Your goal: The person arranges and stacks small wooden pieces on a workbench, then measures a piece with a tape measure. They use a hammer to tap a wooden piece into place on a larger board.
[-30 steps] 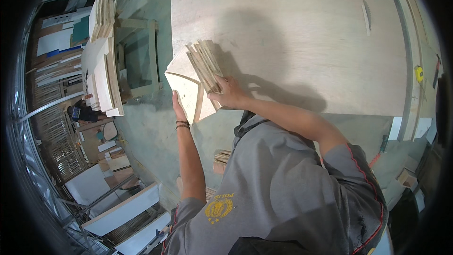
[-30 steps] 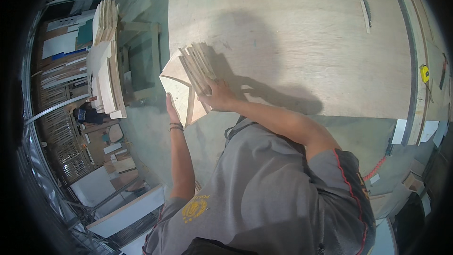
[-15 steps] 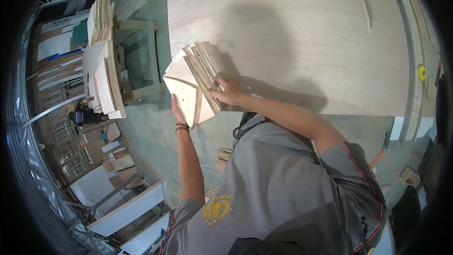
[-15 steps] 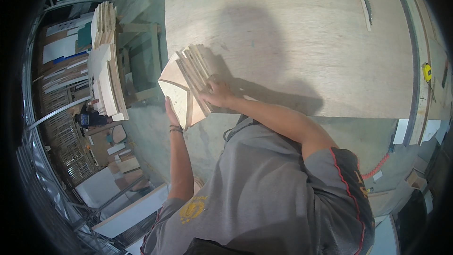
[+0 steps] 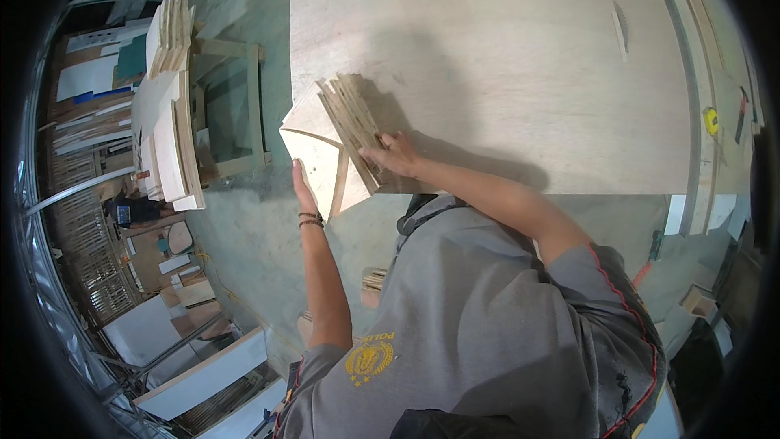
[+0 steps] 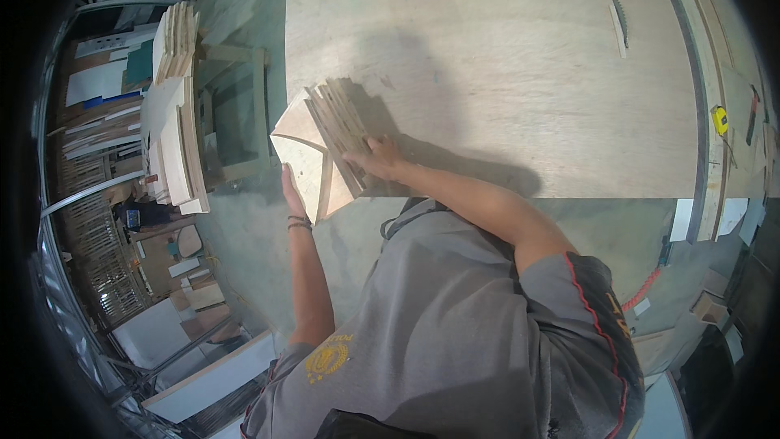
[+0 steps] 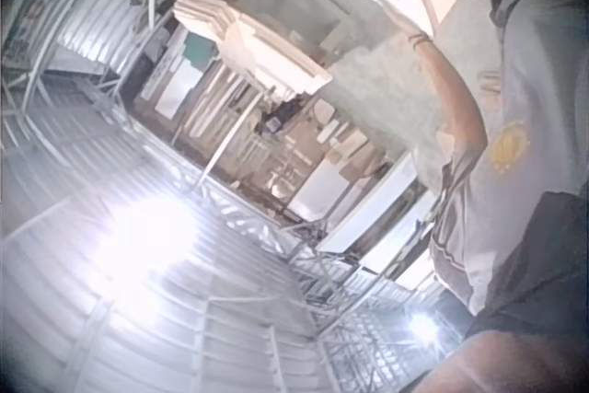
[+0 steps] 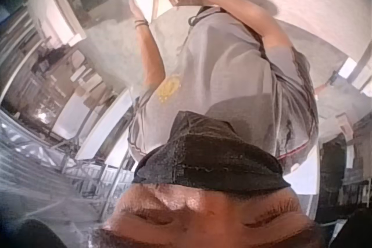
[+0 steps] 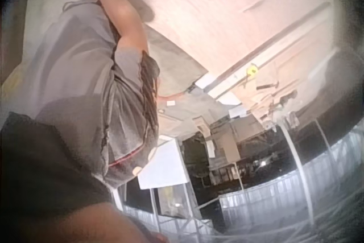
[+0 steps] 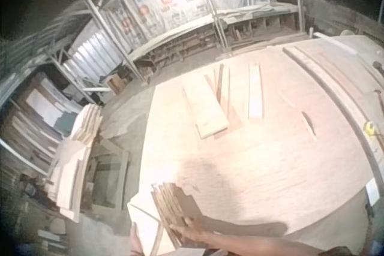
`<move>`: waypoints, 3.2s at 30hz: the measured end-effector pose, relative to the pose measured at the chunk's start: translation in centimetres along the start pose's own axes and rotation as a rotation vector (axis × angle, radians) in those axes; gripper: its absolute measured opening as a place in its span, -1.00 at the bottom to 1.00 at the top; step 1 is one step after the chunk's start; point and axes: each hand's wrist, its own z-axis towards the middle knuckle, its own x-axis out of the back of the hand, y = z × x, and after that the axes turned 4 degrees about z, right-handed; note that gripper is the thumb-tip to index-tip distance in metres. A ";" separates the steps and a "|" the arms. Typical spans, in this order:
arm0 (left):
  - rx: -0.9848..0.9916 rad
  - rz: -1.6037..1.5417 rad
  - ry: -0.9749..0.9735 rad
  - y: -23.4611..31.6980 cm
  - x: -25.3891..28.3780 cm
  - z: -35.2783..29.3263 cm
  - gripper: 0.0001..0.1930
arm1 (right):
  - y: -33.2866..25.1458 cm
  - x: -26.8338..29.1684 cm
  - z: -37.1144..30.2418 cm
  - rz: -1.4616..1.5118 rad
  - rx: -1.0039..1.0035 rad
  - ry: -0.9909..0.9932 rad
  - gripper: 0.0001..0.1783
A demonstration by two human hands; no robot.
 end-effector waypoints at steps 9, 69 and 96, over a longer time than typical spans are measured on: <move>-0.048 0.017 -0.005 1.2 -1.7 -1.2 -0.25 | -0.4 -0.6 0.7 -0.130 -0.056 0.088 -0.02; -1.266 0.788 0.059 3.0 -11.7 -9.4 -0.33 | 24.7 0.5 -33.9 -0.292 -0.281 1.134 -0.52; -0.991 0.918 -1.983 -24.2 -43.4 -52.8 -0.47 | 58.6 5.5 -61.9 0.443 -0.400 1.401 -0.71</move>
